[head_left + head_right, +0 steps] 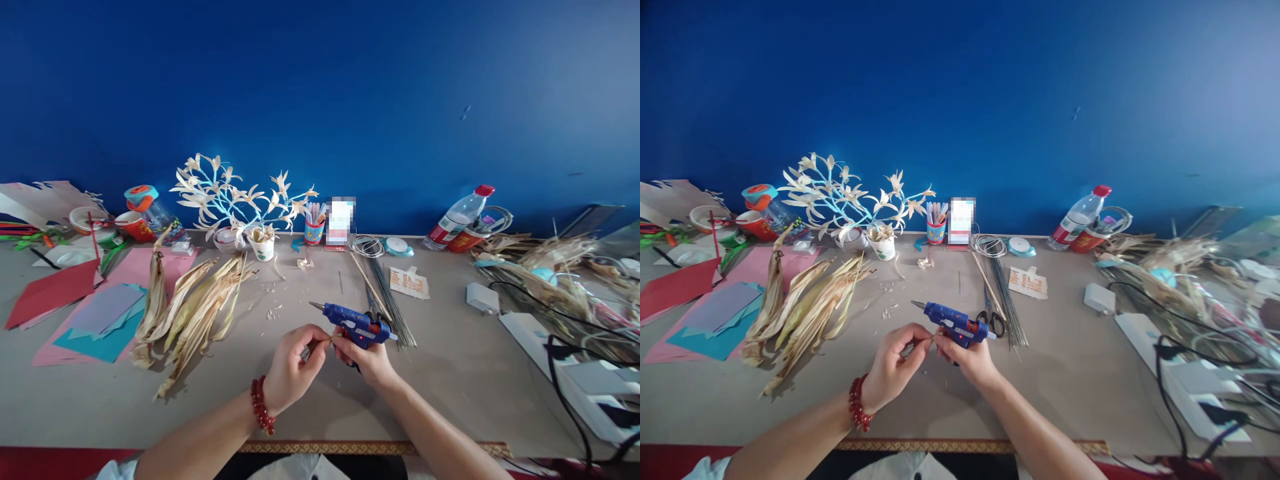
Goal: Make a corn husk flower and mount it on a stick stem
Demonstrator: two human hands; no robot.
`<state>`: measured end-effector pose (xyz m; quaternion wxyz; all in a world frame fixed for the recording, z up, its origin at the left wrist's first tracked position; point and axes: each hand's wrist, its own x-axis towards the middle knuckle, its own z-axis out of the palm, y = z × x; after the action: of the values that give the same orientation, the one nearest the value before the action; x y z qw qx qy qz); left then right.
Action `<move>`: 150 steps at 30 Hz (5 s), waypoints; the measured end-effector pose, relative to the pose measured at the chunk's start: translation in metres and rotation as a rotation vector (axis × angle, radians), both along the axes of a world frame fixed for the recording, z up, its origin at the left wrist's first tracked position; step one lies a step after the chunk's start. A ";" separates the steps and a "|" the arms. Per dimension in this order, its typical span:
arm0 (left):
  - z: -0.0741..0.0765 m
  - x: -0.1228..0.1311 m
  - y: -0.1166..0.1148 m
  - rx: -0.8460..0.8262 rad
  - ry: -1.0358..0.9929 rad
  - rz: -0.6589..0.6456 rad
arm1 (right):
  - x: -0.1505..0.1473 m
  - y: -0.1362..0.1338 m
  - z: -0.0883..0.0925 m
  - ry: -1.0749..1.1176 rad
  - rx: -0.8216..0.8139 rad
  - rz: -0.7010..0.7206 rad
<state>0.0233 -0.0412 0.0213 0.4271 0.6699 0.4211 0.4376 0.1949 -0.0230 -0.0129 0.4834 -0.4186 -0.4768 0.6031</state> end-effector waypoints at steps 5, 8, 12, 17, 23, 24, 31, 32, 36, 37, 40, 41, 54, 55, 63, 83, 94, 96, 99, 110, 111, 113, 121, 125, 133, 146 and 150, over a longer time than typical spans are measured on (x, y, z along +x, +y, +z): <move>-0.009 0.003 0.004 -0.275 -0.194 -0.016 | -0.001 0.001 0.005 -0.003 -0.028 -0.069; -0.013 0.003 0.005 -0.303 -0.224 -0.029 | -0.002 0.002 0.007 0.001 -0.045 -0.087; -0.012 0.001 0.003 -0.245 -0.161 -0.042 | -0.002 0.002 0.008 0.007 -0.038 -0.084; -0.010 0.000 0.004 -0.248 -0.141 -0.052 | 0.000 0.001 0.007 -0.013 -0.019 -0.080; -0.006 0.001 0.006 -0.297 -0.176 -0.069 | 0.000 0.003 0.007 -0.030 -0.026 -0.078; -0.006 0.001 0.007 -0.300 -0.174 -0.069 | -0.001 0.003 0.007 -0.034 -0.020 -0.074; -0.011 0.004 0.009 -0.384 -0.239 -0.046 | -0.001 0.003 0.006 -0.093 0.032 -0.080; -0.012 0.004 0.008 -0.398 -0.248 -0.045 | -0.001 0.003 0.006 -0.105 0.033 -0.086; -0.012 0.004 0.006 -0.360 -0.304 -0.067 | -0.002 0.004 0.009 -0.109 0.027 -0.086; -0.011 0.004 0.005 -0.332 -0.325 -0.078 | -0.002 0.004 0.010 -0.104 0.024 -0.085; -0.010 0.003 0.005 -0.279 -0.337 -0.077 | -0.003 0.005 0.010 -0.093 0.011 -0.095; -0.011 0.003 0.006 -0.268 -0.316 -0.060 | -0.003 0.005 0.009 -0.093 0.002 -0.099; -0.013 0.007 0.014 -0.449 -0.381 -0.047 | -0.004 0.003 0.002 -0.085 -0.038 -0.137; -0.013 0.007 0.013 -0.460 -0.394 -0.047 | -0.004 0.003 0.003 -0.085 -0.046 -0.130; -0.016 -0.001 0.017 -0.488 -0.494 0.063 | 0.001 0.010 0.003 -0.089 0.047 -0.064; -0.026 -0.019 0.038 -0.319 -0.317 0.292 | 0.018 0.005 0.010 -0.803 0.698 0.003; -0.020 -0.018 0.036 -0.357 -0.368 0.285 | 0.019 0.005 0.009 -0.902 0.681 0.021; -0.020 -0.017 0.036 -0.359 -0.368 0.288 | 0.019 0.005 0.009 -0.904 0.678 0.014; -0.019 -0.017 0.036 -0.363 -0.366 0.290 | 0.019 0.005 0.009 -0.902 0.700 0.035; -0.020 -0.017 0.035 -0.348 -0.365 0.293 | 0.019 0.004 0.010 -0.923 0.737 0.014; -0.020 -0.017 0.035 -0.348 -0.364 0.295 | 0.018 0.004 0.011 -0.923 0.742 0.008; -0.019 -0.017 0.035 -0.348 -0.361 0.294 | 0.018 0.005 0.012 -0.922 0.748 0.005; -0.019 -0.017 0.035 -0.347 -0.369 0.290 | 0.018 0.005 0.013 -0.911 0.743 -0.012; -0.019 -0.017 0.035 -0.352 -0.370 0.288 | 0.018 0.004 0.012 -0.912 0.738 0.003; -0.019 -0.017 0.034 -0.348 -0.376 0.284 | 0.018 0.004 0.012 -0.915 0.744 -0.013; -0.017 -0.017 0.034 -0.351 -0.372 0.291 | 0.017 0.004 0.013 -0.925 0.749 -0.005; -0.019 -0.017 0.034 -0.350 -0.376 0.293 | 0.017 0.004 0.012 -0.928 0.746 0.000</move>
<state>0.0063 -0.0074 0.0025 0.5390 0.4252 0.4959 0.5318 0.2119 -0.0191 -0.0006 0.3392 -0.4402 -0.8179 0.1488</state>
